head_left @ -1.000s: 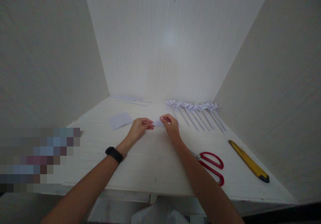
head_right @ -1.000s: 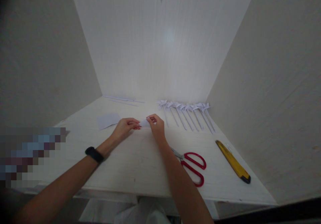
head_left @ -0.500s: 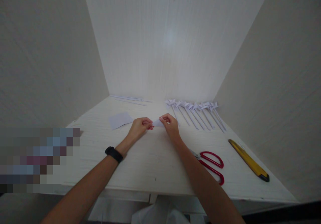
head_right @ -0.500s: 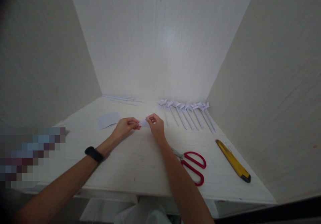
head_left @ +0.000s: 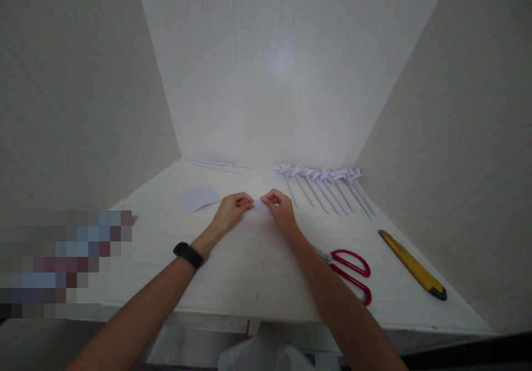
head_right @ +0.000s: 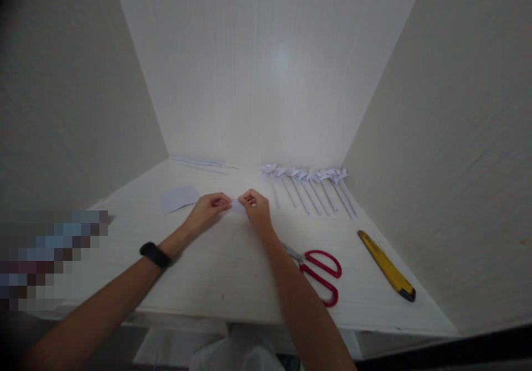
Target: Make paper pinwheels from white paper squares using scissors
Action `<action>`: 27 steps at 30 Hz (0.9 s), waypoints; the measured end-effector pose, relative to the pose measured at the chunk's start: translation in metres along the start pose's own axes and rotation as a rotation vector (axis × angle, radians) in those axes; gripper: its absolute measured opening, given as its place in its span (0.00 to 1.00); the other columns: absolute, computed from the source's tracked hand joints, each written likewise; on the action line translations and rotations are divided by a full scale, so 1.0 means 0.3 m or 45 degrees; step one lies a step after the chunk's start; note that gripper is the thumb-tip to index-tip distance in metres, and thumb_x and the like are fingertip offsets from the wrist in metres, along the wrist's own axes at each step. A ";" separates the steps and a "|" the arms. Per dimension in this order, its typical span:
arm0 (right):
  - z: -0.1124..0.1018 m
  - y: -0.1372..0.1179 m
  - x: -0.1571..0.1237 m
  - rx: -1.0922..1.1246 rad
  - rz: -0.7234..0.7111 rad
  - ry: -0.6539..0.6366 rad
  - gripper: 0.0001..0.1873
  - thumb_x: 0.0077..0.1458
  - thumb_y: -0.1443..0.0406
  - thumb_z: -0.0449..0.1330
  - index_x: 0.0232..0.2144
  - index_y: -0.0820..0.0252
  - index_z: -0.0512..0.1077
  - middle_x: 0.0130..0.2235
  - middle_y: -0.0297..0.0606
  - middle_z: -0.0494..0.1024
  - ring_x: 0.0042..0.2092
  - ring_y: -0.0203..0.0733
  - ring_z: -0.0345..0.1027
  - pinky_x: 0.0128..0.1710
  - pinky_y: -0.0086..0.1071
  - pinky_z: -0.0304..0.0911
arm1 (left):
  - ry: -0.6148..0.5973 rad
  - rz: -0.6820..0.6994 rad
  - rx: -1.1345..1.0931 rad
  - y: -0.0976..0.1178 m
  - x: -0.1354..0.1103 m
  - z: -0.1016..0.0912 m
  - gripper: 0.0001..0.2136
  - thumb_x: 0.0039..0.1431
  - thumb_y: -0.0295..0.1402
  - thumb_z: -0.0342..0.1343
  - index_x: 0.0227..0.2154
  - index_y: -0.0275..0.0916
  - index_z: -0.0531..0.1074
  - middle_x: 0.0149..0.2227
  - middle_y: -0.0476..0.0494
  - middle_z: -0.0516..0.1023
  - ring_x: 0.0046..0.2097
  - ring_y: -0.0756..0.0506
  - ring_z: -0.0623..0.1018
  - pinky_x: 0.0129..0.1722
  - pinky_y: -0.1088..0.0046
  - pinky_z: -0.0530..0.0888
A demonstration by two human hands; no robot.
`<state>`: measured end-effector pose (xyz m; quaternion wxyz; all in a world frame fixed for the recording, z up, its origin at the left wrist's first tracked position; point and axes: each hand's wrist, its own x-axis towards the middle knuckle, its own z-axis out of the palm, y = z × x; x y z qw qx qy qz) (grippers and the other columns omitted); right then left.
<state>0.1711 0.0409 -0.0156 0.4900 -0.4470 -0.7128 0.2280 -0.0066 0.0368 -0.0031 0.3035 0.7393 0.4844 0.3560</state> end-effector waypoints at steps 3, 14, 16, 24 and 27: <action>-0.001 -0.005 -0.003 0.009 -0.011 -0.004 0.11 0.61 0.60 0.57 0.40 0.64 0.71 0.38 0.37 0.76 0.36 0.36 0.71 0.37 0.35 0.70 | -0.005 0.016 0.017 -0.013 0.007 0.001 0.12 0.61 0.36 0.55 0.44 0.35 0.71 0.42 0.42 0.75 0.40 0.46 0.77 0.39 0.63 0.76; 0.002 0.014 0.011 0.059 0.021 -0.024 0.12 0.61 0.61 0.57 0.42 0.63 0.71 0.42 0.39 0.75 0.39 0.38 0.72 0.39 0.37 0.70 | 0.062 0.015 0.069 -0.013 0.005 -0.008 0.12 0.62 0.36 0.54 0.45 0.35 0.70 0.44 0.42 0.75 0.41 0.45 0.77 0.40 0.62 0.76; 0.001 0.014 0.010 0.050 0.029 -0.010 0.12 0.60 0.61 0.57 0.42 0.63 0.71 0.41 0.38 0.75 0.39 0.38 0.72 0.38 0.37 0.70 | 0.070 0.010 0.067 -0.011 0.003 -0.010 0.12 0.62 0.36 0.54 0.45 0.35 0.70 0.44 0.42 0.75 0.41 0.45 0.77 0.40 0.62 0.76; 0.005 -0.011 -0.002 0.008 0.064 0.045 0.12 0.61 0.60 0.56 0.42 0.63 0.71 0.40 0.38 0.75 0.38 0.37 0.71 0.38 0.36 0.70 | 0.061 -0.015 0.009 -0.006 0.005 -0.006 0.12 0.61 0.36 0.55 0.45 0.35 0.70 0.44 0.42 0.75 0.41 0.45 0.77 0.40 0.62 0.76; 0.007 -0.006 0.000 0.007 0.088 0.043 0.12 0.61 0.61 0.57 0.42 0.63 0.71 0.41 0.38 0.75 0.38 0.37 0.71 0.38 0.36 0.70 | 0.068 -0.043 -0.006 -0.009 0.007 -0.008 0.12 0.61 0.36 0.55 0.45 0.35 0.70 0.44 0.42 0.75 0.41 0.45 0.77 0.40 0.62 0.76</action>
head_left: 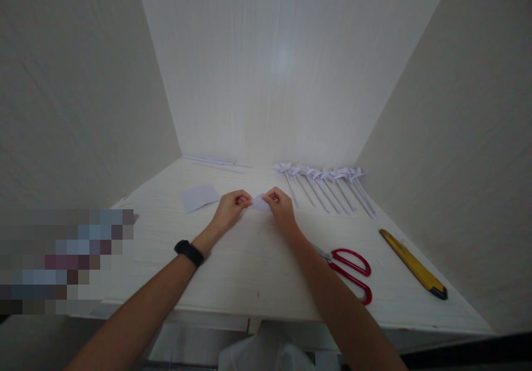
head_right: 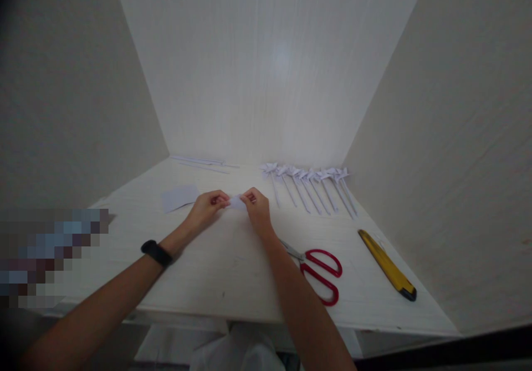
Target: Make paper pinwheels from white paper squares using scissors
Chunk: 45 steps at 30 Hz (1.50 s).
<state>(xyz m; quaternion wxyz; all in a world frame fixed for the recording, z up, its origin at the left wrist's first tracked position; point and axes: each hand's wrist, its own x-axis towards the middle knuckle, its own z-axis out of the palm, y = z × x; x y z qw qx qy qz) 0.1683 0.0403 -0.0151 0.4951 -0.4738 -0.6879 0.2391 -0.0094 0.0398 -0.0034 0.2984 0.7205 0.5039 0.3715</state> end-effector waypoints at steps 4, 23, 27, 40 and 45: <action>-0.002 0.012 0.005 -0.008 0.016 -0.006 0.12 0.60 0.61 0.57 0.43 0.63 0.71 0.42 0.39 0.75 0.39 0.38 0.71 0.39 0.37 0.70 | 0.003 -0.036 -0.022 -0.011 0.003 -0.002 0.13 0.62 0.36 0.54 0.46 0.35 0.70 0.45 0.41 0.75 0.42 0.45 0.77 0.40 0.61 0.76; 0.007 0.017 -0.003 -0.039 -0.027 -0.033 0.12 0.61 0.60 0.56 0.42 0.63 0.70 0.41 0.38 0.75 0.37 0.37 0.71 0.37 0.36 0.70 | -0.053 0.055 0.180 0.016 -0.019 0.004 0.12 0.62 0.37 0.53 0.43 0.34 0.71 0.41 0.43 0.76 0.38 0.47 0.77 0.37 0.64 0.76; 0.008 0.017 -0.004 -0.043 -0.051 -0.027 0.12 0.61 0.60 0.56 0.42 0.63 0.70 0.41 0.38 0.75 0.38 0.37 0.71 0.38 0.36 0.70 | 0.060 0.198 0.469 0.056 -0.052 0.000 0.11 0.63 0.36 0.53 0.42 0.35 0.72 0.42 0.42 0.76 0.41 0.46 0.77 0.41 0.61 0.75; 0.001 -0.019 -0.025 -0.217 -0.283 -0.131 0.11 0.62 0.60 0.55 0.37 0.63 0.71 0.38 0.37 0.75 0.38 0.37 0.70 0.40 0.37 0.68 | 0.099 0.436 0.983 0.107 -0.101 0.061 0.11 0.62 0.34 0.54 0.45 0.35 0.70 0.42 0.43 0.76 0.40 0.46 0.77 0.40 0.62 0.76; -0.001 -0.020 -0.030 -0.287 -0.329 -0.133 0.10 0.62 0.61 0.54 0.37 0.62 0.71 0.37 0.36 0.75 0.38 0.37 0.70 0.41 0.37 0.67 | 0.086 0.413 1.047 0.111 -0.100 0.059 0.12 0.62 0.34 0.54 0.46 0.35 0.70 0.42 0.43 0.76 0.40 0.46 0.77 0.40 0.62 0.76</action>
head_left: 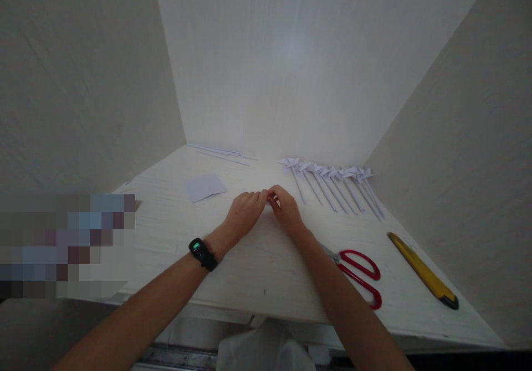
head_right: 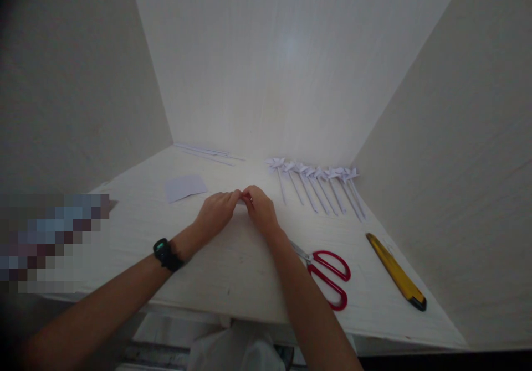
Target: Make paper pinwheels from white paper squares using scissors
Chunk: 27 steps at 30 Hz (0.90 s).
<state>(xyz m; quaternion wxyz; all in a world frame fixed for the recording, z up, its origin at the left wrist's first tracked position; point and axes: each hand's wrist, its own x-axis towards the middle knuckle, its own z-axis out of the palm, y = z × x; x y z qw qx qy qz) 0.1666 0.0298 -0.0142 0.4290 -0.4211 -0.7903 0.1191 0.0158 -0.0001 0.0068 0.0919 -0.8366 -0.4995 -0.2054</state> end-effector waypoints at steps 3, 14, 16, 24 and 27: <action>0.003 0.001 0.001 -0.028 -0.008 0.005 0.11 0.62 0.61 0.54 0.37 0.62 0.71 0.36 0.36 0.74 0.38 0.37 0.70 0.40 0.37 0.67 | -0.010 -0.001 0.020 0.003 0.000 -0.001 0.12 0.62 0.34 0.54 0.46 0.35 0.70 0.42 0.43 0.76 0.40 0.46 0.77 0.40 0.62 0.76; 0.005 0.017 0.007 -0.121 0.004 -0.016 0.10 0.62 0.61 0.55 0.38 0.63 0.71 0.37 0.36 0.75 0.36 0.36 0.70 0.37 0.35 0.69 | -0.053 0.026 0.083 0.014 -0.004 -0.010 0.12 0.62 0.34 0.53 0.47 0.35 0.70 0.42 0.43 0.76 0.40 0.46 0.77 0.40 0.62 0.76; 0.005 0.018 0.005 -0.138 0.005 -0.036 0.10 0.62 0.61 0.55 0.38 0.63 0.71 0.37 0.36 0.75 0.36 0.36 0.70 0.37 0.35 0.69 | -0.060 0.028 0.090 0.013 -0.007 -0.008 0.12 0.62 0.34 0.54 0.47 0.35 0.70 0.42 0.43 0.76 0.40 0.46 0.77 0.40 0.62 0.76; 0.012 0.023 0.000 -0.217 -0.005 -0.098 0.10 0.61 0.61 0.55 0.39 0.63 0.71 0.39 0.37 0.75 0.38 0.38 0.71 0.39 0.37 0.69 | -0.065 0.011 0.085 0.010 -0.019 -0.001 0.12 0.62 0.34 0.54 0.46 0.35 0.70 0.42 0.43 0.76 0.40 0.46 0.77 0.40 0.62 0.76; 0.005 0.023 0.005 -0.229 -0.009 -0.088 0.10 0.62 0.61 0.55 0.39 0.63 0.71 0.40 0.37 0.75 0.38 0.37 0.71 0.40 0.37 0.69 | -0.060 -0.029 0.070 0.007 -0.018 0.000 0.12 0.62 0.34 0.54 0.46 0.35 0.70 0.42 0.43 0.76 0.40 0.46 0.77 0.40 0.62 0.76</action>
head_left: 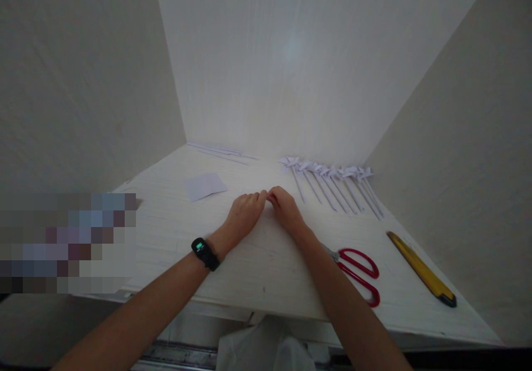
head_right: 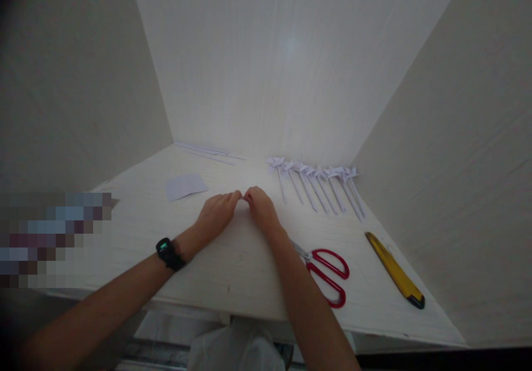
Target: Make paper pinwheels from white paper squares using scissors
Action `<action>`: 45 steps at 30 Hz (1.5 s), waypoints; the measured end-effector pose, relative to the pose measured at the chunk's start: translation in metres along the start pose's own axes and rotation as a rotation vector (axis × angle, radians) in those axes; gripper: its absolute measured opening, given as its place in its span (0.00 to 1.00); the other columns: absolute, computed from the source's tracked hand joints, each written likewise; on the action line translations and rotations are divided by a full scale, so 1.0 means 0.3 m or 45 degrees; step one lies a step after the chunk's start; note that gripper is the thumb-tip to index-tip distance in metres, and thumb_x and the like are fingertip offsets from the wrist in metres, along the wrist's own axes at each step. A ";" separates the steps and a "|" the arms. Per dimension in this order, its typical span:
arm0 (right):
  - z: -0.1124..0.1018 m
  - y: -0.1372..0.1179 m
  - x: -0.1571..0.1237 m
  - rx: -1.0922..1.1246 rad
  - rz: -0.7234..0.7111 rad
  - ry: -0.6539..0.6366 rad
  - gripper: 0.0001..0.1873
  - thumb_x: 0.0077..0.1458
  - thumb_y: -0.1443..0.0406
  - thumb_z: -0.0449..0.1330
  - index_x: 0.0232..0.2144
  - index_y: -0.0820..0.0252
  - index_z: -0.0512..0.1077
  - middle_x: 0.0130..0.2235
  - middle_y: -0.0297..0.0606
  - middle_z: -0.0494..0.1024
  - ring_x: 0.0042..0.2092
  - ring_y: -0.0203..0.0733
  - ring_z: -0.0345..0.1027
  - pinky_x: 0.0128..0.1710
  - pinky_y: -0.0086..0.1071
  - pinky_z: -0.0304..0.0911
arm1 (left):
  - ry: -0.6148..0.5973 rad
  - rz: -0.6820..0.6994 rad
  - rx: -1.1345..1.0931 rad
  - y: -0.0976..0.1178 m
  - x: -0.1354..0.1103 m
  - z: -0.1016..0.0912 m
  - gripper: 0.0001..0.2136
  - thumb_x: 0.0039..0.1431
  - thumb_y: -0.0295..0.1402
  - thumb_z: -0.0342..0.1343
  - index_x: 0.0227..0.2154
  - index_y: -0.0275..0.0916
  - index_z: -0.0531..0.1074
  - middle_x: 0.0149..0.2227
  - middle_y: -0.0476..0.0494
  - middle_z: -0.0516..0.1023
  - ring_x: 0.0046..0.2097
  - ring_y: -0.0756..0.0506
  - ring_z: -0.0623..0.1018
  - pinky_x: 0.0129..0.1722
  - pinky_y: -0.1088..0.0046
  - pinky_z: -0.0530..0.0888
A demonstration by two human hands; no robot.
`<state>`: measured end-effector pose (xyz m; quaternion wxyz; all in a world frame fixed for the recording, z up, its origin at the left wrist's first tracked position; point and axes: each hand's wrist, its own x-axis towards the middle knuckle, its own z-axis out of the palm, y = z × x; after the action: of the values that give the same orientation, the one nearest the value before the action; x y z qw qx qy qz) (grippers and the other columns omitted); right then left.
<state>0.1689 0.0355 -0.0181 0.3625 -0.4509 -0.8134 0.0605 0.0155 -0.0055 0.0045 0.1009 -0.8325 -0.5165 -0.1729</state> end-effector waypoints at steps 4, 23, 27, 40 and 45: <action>-0.013 0.001 0.006 -0.026 0.006 0.026 0.10 0.62 0.61 0.55 0.40 0.63 0.71 0.40 0.38 0.75 0.39 0.38 0.71 0.40 0.37 0.69 | 0.014 -0.067 -0.038 -0.006 0.004 0.007 0.12 0.62 0.34 0.54 0.46 0.35 0.70 0.42 0.43 0.76 0.39 0.46 0.77 0.39 0.63 0.76; -0.003 0.002 0.003 0.166 -0.089 0.128 0.11 0.62 0.61 0.55 0.39 0.63 0.71 0.37 0.36 0.75 0.36 0.36 0.70 0.36 0.34 0.69 | 0.328 -0.244 -0.783 -0.059 0.032 0.039 0.12 0.66 0.27 0.41 0.48 0.37 0.65 0.39 0.42 0.75 0.33 0.48 0.77 0.32 0.71 0.73; 0.003 -0.005 0.001 0.219 -0.084 0.120 0.11 0.61 0.60 0.55 0.38 0.63 0.71 0.37 0.36 0.75 0.35 0.35 0.70 0.35 0.34 0.69 | 0.279 -0.270 -1.053 -0.070 0.041 0.046 0.11 0.67 0.32 0.41 0.46 0.35 0.65 0.32 0.48 0.73 0.22 0.53 0.71 0.21 0.76 0.69; -0.011 -0.010 0.011 0.374 0.147 0.135 0.11 0.61 0.60 0.56 0.38 0.64 0.71 0.37 0.36 0.75 0.35 0.35 0.71 0.35 0.34 0.69 | 0.099 -0.266 -1.557 -0.068 0.059 0.074 0.21 0.53 0.35 0.59 0.50 0.38 0.64 0.42 0.40 0.75 0.32 0.48 0.78 0.26 0.72 0.75; -0.019 -0.020 0.009 0.428 0.166 0.107 0.11 0.61 0.60 0.56 0.37 0.64 0.71 0.36 0.35 0.75 0.35 0.36 0.71 0.36 0.34 0.69 | 0.047 -0.232 -1.713 -0.071 0.057 0.066 0.23 0.54 0.39 0.58 0.52 0.38 0.63 0.41 0.40 0.76 0.32 0.47 0.80 0.28 0.72 0.74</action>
<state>0.1676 0.0327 -0.0099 0.4617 -0.4380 -0.7450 0.2000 0.0071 0.0250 -0.0071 -0.4450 -0.6643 -0.3627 -0.4787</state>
